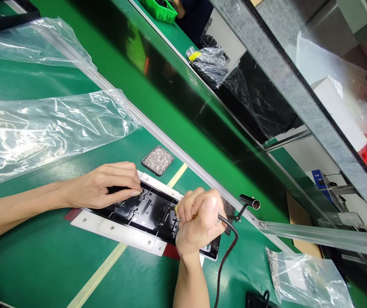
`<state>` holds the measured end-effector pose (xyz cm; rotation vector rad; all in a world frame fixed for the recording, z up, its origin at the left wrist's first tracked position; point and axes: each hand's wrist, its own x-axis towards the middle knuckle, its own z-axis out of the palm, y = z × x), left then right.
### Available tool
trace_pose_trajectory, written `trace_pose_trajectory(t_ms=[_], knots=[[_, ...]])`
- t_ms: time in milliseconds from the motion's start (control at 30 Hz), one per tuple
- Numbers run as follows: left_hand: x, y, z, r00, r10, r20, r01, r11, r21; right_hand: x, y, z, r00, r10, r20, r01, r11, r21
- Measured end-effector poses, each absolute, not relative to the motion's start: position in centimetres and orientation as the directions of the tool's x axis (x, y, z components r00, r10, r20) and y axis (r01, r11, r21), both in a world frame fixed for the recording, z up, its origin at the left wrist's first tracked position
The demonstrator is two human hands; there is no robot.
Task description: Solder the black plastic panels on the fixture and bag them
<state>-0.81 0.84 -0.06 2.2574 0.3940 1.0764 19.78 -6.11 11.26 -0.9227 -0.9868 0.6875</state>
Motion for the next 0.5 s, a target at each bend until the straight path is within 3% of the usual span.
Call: trace_pose_trajectory(t_ms=[500], knots=[[-0.76,0.83,-0.03,0.623,0.503,0.599,0.011,-0.772,0.636,19.81,-6.08,11.25,0.399,0.826,0.398,-0.089,0.467,-0.88]])
